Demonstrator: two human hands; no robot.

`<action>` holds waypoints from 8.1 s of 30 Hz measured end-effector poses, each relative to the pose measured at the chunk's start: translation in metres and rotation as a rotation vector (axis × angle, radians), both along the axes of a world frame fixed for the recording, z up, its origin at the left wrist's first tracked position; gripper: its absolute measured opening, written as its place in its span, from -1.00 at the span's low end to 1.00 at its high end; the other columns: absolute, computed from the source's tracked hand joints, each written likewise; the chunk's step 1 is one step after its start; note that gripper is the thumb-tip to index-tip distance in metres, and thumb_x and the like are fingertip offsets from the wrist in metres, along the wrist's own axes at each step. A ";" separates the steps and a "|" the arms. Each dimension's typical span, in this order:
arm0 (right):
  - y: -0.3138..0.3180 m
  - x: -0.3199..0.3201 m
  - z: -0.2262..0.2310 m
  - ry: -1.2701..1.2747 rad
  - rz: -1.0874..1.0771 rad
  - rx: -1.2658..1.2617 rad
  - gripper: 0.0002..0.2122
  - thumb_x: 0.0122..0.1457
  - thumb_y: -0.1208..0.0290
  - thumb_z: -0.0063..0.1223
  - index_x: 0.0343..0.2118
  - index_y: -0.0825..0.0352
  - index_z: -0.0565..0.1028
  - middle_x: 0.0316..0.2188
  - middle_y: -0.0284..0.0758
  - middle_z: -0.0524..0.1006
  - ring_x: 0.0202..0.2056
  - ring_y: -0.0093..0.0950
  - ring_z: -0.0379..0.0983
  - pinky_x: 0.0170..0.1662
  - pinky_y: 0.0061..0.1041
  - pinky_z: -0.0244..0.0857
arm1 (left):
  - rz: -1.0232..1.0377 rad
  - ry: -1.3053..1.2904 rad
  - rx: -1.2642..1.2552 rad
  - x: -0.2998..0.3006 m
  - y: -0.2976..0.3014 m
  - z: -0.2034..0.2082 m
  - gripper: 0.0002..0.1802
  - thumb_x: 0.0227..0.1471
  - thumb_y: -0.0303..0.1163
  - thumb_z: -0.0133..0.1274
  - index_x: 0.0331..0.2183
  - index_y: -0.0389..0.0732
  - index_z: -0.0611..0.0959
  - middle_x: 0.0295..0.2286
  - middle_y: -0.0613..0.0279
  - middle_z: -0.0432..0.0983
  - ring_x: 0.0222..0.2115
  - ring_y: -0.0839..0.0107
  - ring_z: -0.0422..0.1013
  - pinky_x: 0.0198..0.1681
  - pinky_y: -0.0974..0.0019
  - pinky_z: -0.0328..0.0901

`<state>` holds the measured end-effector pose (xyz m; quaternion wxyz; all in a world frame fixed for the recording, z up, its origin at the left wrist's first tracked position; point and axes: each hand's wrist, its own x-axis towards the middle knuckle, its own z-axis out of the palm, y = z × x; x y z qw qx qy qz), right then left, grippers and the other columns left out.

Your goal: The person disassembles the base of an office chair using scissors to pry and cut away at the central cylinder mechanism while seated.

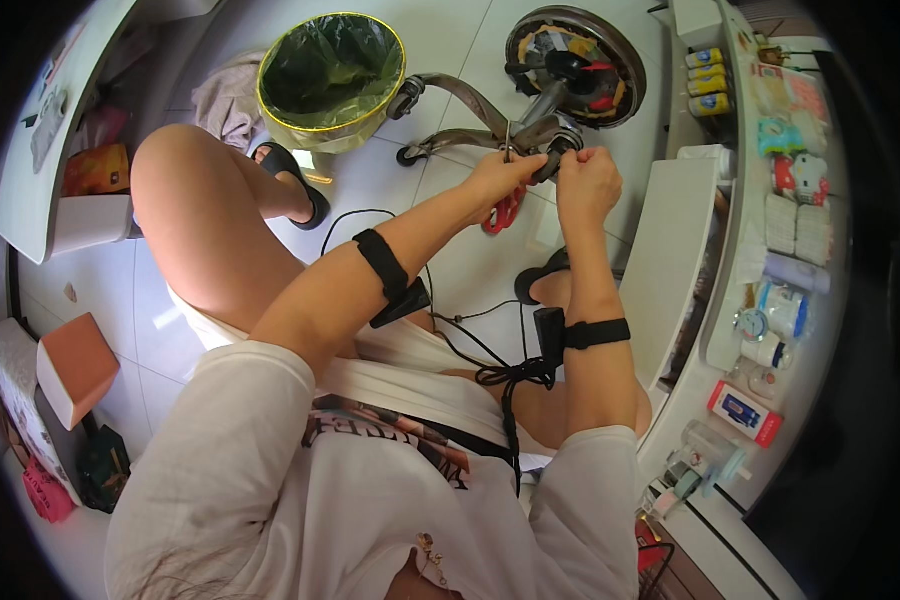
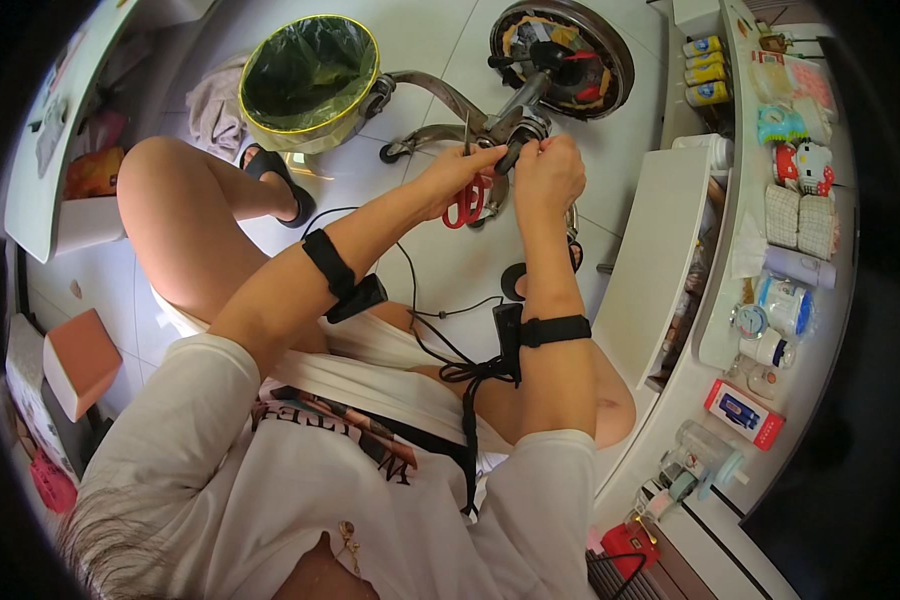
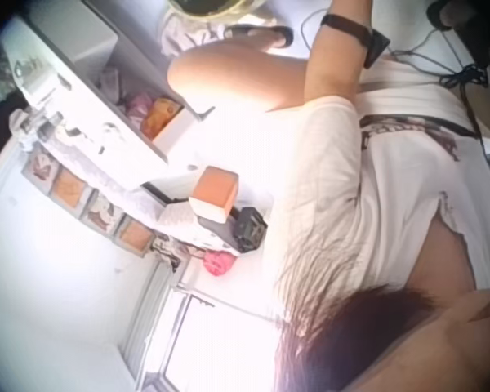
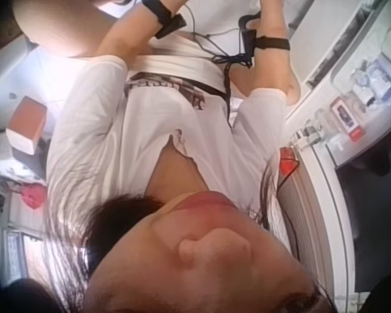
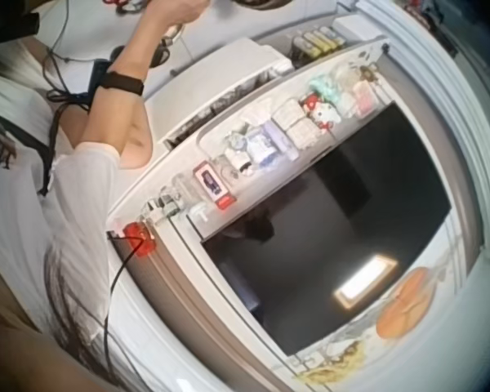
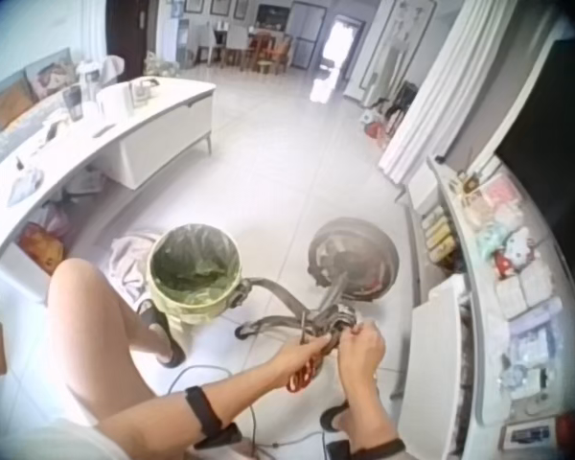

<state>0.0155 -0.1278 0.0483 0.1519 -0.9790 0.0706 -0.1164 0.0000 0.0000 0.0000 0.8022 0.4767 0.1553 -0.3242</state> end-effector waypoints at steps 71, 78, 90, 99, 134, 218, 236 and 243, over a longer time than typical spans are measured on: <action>0.021 -0.086 0.040 0.433 0.179 1.096 -0.72 0.01 0.60 -0.03 -0.17 0.42 0.34 -0.47 -0.43 0.44 -0.45 -0.67 0.30 -0.31 -0.73 0.16 | 0.205 0.173 -0.230 -0.026 0.002 0.081 -0.65 0.12 -0.16 -0.25 -0.31 -0.29 0.37 -0.51 0.23 0.28 -0.63 0.44 0.26 -0.58 0.41 0.22; -0.006 -0.092 0.038 0.437 0.104 1.264 -0.77 -0.01 0.55 0.01 -0.25 0.40 0.36 -0.51 -0.40 0.44 -0.50 -0.67 0.30 -0.41 -0.74 0.14 | -0.112 -0.246 0.171 -0.011 -0.016 0.050 -0.52 0.03 -0.02 -0.12 -0.36 -0.32 0.38 -0.50 0.12 0.38 -0.62 0.42 0.31 -0.54 0.39 0.24; -0.037 -0.101 0.043 0.329 0.018 1.547 -0.77 0.10 0.17 -0.04 -0.50 0.22 0.29 -0.63 -0.46 0.29 -0.56 -0.64 0.21 -0.48 -0.65 0.06 | -0.022 -0.029 0.371 0.016 -0.018 0.025 -0.55 -0.17 0.00 0.16 -0.56 -0.23 0.49 -0.67 0.30 0.36 -0.57 0.44 0.37 -0.61 0.45 0.16; -0.038 -0.110 0.038 0.537 0.011 1.833 -0.73 0.14 0.14 -0.12 -0.51 0.26 0.34 -0.61 -0.42 0.34 -0.59 -0.55 0.25 -0.47 -0.63 0.11 | 0.050 0.034 -0.402 0.008 -0.013 0.003 -0.70 0.04 -0.18 -0.06 -0.32 -0.23 0.50 -0.37 0.21 0.45 -0.35 0.39 0.38 -0.36 0.41 0.25; -0.019 -0.107 0.032 0.734 0.169 2.151 -0.53 0.16 -0.11 -0.35 -0.42 0.28 0.37 -0.66 -0.45 0.28 -0.61 -0.60 0.15 -0.42 -0.60 0.06 | 0.191 0.211 -0.739 0.019 -0.041 0.010 -0.55 0.20 -0.24 -0.50 -0.10 -0.44 0.25 -0.26 -0.12 0.36 -0.31 0.16 0.41 -0.23 0.22 0.41; 0.054 -0.109 -0.020 -0.025 -0.209 1.069 -0.69 0.12 0.26 -0.01 -0.63 0.38 0.30 -0.79 -0.33 0.34 -0.72 -0.55 0.27 -0.61 -0.49 0.13 | -0.071 0.020 -0.332 0.018 -0.041 0.017 -0.55 0.19 -0.17 -0.46 -0.26 -0.27 0.46 -0.40 0.10 0.50 -0.42 0.37 0.45 -0.38 0.39 0.29; 0.045 -0.100 -0.067 -0.230 -0.006 0.449 -0.83 0.03 0.42 0.01 -0.49 0.35 0.27 -0.70 -0.18 0.41 -0.63 -0.23 0.39 -0.54 -0.34 0.22 | -0.161 -0.204 -0.250 0.020 -0.023 0.014 -0.71 0.11 -0.32 -0.38 -0.26 -0.21 0.42 -0.40 0.13 0.52 -0.41 0.37 0.48 -0.47 0.45 0.24; 0.047 -0.098 -0.056 -0.178 -0.007 0.604 -0.77 -0.03 0.45 0.05 -0.30 0.38 0.33 -0.56 -0.12 0.48 -0.49 -0.16 0.45 -0.42 -0.31 0.28 | -0.122 -0.575 -0.001 -0.002 -0.015 0.027 -0.55 -0.14 -0.06 0.08 -0.42 -0.29 0.42 -0.56 0.24 0.46 -0.52 0.43 0.45 -0.49 0.36 0.24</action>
